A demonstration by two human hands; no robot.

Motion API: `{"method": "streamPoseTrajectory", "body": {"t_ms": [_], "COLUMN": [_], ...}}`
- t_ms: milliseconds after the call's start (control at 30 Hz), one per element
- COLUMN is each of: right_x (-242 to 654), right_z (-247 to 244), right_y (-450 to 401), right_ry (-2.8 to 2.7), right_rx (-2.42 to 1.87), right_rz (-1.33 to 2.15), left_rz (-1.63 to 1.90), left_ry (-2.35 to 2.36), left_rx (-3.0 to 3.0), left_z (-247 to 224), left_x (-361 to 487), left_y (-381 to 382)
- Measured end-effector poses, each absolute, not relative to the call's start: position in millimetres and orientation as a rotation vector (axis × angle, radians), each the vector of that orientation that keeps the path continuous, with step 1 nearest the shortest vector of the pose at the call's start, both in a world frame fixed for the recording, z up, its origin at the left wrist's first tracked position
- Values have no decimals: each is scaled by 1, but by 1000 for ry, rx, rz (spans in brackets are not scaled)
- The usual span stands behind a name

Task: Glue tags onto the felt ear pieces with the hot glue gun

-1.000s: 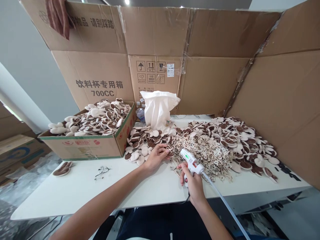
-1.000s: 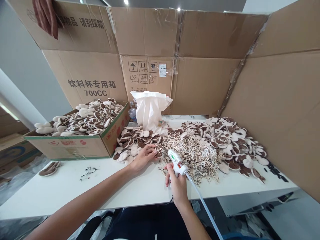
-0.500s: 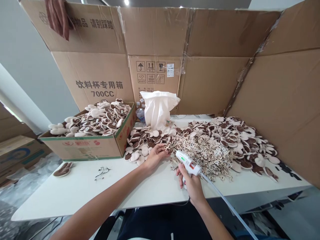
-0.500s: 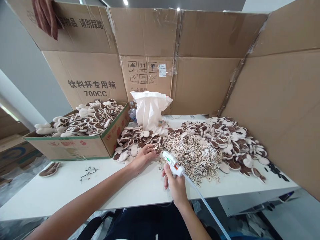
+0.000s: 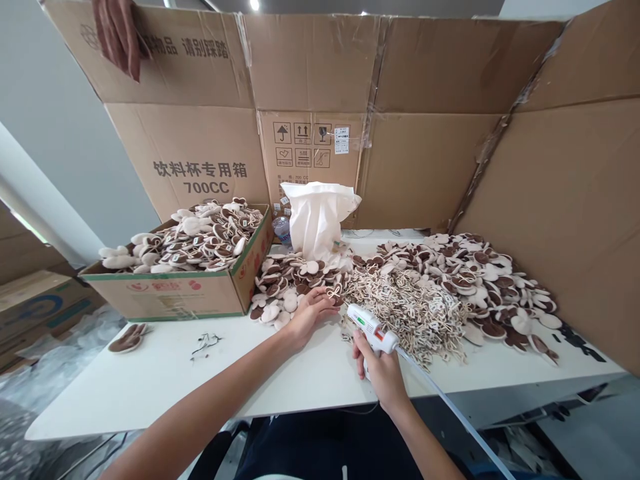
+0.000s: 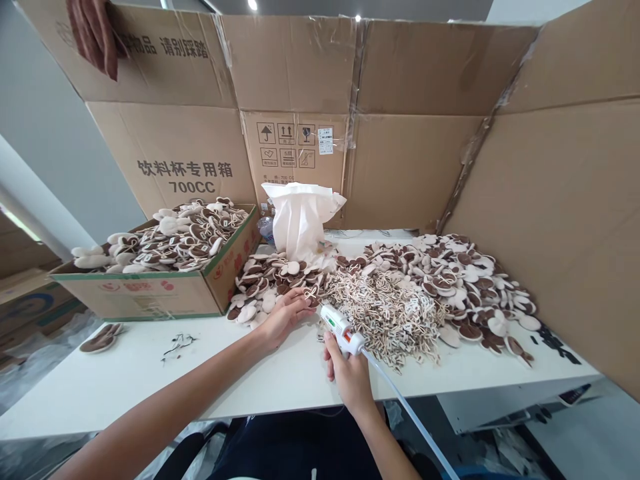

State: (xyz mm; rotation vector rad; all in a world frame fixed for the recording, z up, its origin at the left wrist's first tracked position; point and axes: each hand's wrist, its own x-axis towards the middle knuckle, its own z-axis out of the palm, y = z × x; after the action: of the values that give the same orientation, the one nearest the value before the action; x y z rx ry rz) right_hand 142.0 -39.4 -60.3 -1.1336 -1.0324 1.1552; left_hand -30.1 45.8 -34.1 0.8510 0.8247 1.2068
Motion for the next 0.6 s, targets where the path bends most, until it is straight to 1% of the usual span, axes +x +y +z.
{"method": "streamPoseTrajectory", "body": {"t_ms": [333,600], "right_x": [145,145], "right_z": [-60,-59], "right_y": [-41,-42], "right_ry": [-1044,-1068], "right_rx": [-1182,-1228], "right_rz": [1197,1155], "left_rz": [1195,1199], "left_ry": [814,809], "left_rx": [856,850], "left_z": [-32,-31], "left_x": [-30,-30], "left_y": [45,44]}}
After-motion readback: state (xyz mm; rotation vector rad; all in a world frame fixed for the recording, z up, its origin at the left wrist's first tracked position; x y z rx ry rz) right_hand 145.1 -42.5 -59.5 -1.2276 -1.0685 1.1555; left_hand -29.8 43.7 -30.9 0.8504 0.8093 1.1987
